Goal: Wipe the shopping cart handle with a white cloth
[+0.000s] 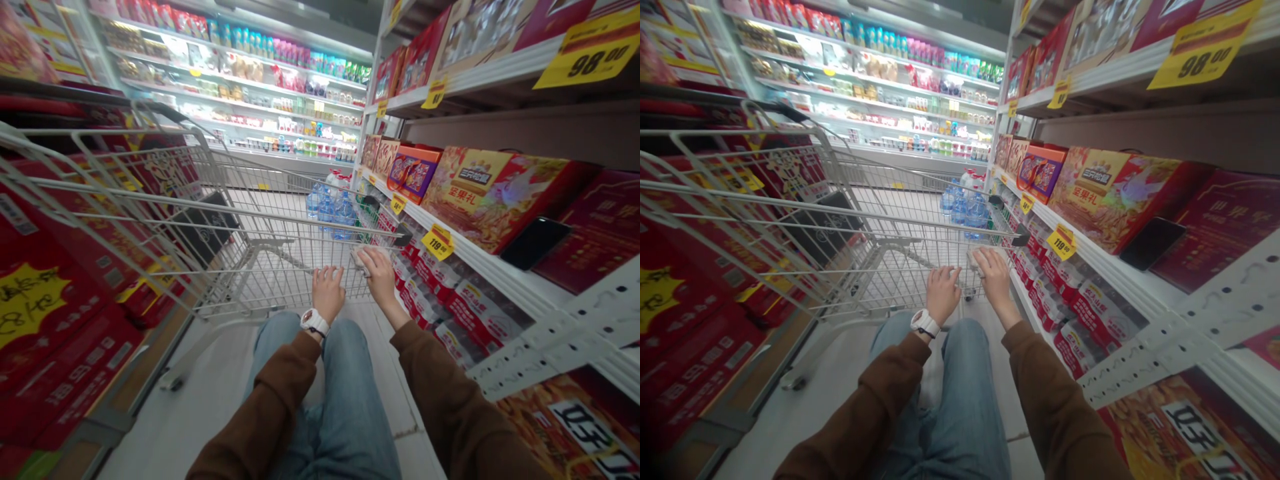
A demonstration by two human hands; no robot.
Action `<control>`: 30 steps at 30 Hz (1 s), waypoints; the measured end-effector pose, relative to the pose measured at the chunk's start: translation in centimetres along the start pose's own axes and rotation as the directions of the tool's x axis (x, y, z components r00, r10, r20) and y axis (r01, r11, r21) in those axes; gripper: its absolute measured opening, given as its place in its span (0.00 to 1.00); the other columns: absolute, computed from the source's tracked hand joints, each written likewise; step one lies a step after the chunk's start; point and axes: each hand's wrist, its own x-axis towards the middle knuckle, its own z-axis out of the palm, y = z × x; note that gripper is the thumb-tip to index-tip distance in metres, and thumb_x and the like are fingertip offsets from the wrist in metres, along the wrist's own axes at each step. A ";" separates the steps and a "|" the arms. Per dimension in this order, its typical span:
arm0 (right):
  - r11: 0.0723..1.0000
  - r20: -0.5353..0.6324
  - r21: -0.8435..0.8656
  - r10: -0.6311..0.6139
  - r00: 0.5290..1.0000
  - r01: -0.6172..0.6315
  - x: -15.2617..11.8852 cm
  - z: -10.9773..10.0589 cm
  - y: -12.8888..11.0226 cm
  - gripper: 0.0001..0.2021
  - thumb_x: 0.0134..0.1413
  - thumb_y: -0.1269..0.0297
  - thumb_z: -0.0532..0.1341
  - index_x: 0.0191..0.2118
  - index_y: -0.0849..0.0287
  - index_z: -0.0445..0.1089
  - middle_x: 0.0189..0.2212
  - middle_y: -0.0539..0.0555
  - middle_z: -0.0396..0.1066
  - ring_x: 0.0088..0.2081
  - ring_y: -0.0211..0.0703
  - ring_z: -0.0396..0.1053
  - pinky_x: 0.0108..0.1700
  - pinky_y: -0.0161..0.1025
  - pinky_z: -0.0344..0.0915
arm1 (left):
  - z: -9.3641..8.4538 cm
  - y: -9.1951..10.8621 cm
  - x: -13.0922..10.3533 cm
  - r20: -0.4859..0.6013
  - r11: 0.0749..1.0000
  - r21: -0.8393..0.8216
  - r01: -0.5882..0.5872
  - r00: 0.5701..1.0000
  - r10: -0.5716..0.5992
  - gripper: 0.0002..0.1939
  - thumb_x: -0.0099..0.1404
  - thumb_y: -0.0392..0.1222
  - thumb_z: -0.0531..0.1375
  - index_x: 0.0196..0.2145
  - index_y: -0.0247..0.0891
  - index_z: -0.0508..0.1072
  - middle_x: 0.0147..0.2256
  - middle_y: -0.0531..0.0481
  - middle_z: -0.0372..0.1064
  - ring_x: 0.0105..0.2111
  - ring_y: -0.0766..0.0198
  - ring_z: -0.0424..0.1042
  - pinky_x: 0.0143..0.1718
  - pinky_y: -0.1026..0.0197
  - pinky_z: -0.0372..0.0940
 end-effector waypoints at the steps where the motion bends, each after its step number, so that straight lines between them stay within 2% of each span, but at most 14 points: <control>1: 1.000 0.009 -0.002 0.008 1.000 -0.008 -0.4 0.3 -0.1 0.39 0.40 0.86 0.52 0.60 0.54 0.67 0.61 0.56 0.66 0.64 0.51 0.58 0.64 0.53 0.57 | 0.0 0.0 0.0 0.002 1.000 0.000 0.000 1.000 0.000 0.28 0.61 0.34 0.55 0.59 0.40 0.68 0.58 0.44 0.67 0.61 0.50 0.60 0.67 0.43 0.47; 4: 1.000 0.068 -0.004 0.012 0.998 -0.012 -2.0 1.0 -0.5 0.38 0.40 0.86 0.52 0.60 0.56 0.68 0.59 0.57 0.68 0.62 0.51 0.61 0.62 0.51 0.60 | 0.1 -0.1 0.0 0.005 1.000 -0.001 -0.003 1.000 0.003 0.28 0.61 0.34 0.55 0.59 0.41 0.68 0.58 0.45 0.67 0.61 0.50 0.60 0.67 0.43 0.47; 7: 1.000 0.095 0.008 0.008 0.995 -0.009 -2.5 0.4 -0.9 0.38 0.40 0.86 0.52 0.59 0.56 0.68 0.58 0.57 0.69 0.61 0.49 0.63 0.62 0.50 0.61 | 0.2 -0.2 0.0 0.000 1.000 0.002 -0.008 1.000 0.008 0.28 0.61 0.34 0.56 0.60 0.42 0.67 0.59 0.45 0.67 0.61 0.50 0.60 0.67 0.43 0.48; 11: 1.000 0.017 0.005 -0.005 1.000 0.005 -0.3 -1.0 -1.7 0.39 0.41 0.86 0.51 0.61 0.54 0.67 0.60 0.55 0.67 0.63 0.49 0.60 0.64 0.50 0.58 | 0.1 -0.4 -0.3 -0.006 1.000 0.010 -0.020 1.000 0.020 0.29 0.61 0.33 0.55 0.60 0.41 0.67 0.59 0.45 0.67 0.61 0.51 0.60 0.67 0.43 0.48; 15: 1.000 0.013 -0.030 -0.008 1.000 0.009 1.1 -0.7 -2.5 0.38 0.42 0.86 0.53 0.59 0.52 0.69 0.61 0.54 0.67 0.64 0.50 0.59 0.64 0.50 0.57 | -0.1 -0.5 -0.5 -0.002 0.999 0.019 -0.033 0.999 0.033 0.29 0.61 0.33 0.55 0.60 0.41 0.66 0.59 0.45 0.67 0.61 0.51 0.60 0.67 0.43 0.48; 20: 0.999 0.123 -0.040 -0.003 0.992 0.008 -1.6 1.2 -2.7 0.37 0.41 0.86 0.54 0.59 0.55 0.68 0.60 0.56 0.68 0.62 0.52 0.62 0.61 0.52 0.60 | -0.2 -0.6 -0.3 -0.011 0.999 -0.024 -0.024 1.000 0.024 0.26 0.61 0.33 0.55 0.57 0.40 0.69 0.58 0.45 0.68 0.60 0.51 0.62 0.67 0.43 0.48; 23: 0.999 0.170 -0.036 -0.005 0.985 0.011 -2.9 1.0 -2.8 0.37 0.41 0.86 0.53 0.59 0.55 0.68 0.59 0.56 0.69 0.60 0.51 0.63 0.60 0.51 0.62 | -0.6 -1.2 -0.5 -0.053 0.996 -0.092 0.016 0.998 -0.021 0.25 0.62 0.33 0.53 0.56 0.39 0.68 0.55 0.44 0.70 0.57 0.55 0.66 0.68 0.44 0.47; 26: 1.000 0.149 -0.016 -0.022 0.989 0.024 -1.9 -0.2 -3.0 0.38 0.41 0.86 0.53 0.59 0.55 0.68 0.57 0.55 0.70 0.59 0.50 0.64 0.60 0.49 0.62 | -1.4 -2.5 -1.2 -0.123 0.995 -0.090 0.045 0.991 -0.056 0.26 0.62 0.33 0.52 0.59 0.38 0.66 0.57 0.42 0.68 0.59 0.55 0.64 0.69 0.43 0.44; 30: 0.999 0.058 -0.006 -0.034 0.998 0.035 1.0 -1.3 -3.7 0.38 0.42 0.86 0.52 0.61 0.53 0.67 0.60 0.53 0.67 0.62 0.50 0.60 0.63 0.49 0.58 | -2.2 -4.6 -2.2 -0.161 0.997 0.008 0.078 0.984 -0.076 0.28 0.62 0.34 0.53 0.60 0.37 0.64 0.63 0.42 0.62 0.66 0.51 0.55 0.69 0.40 0.42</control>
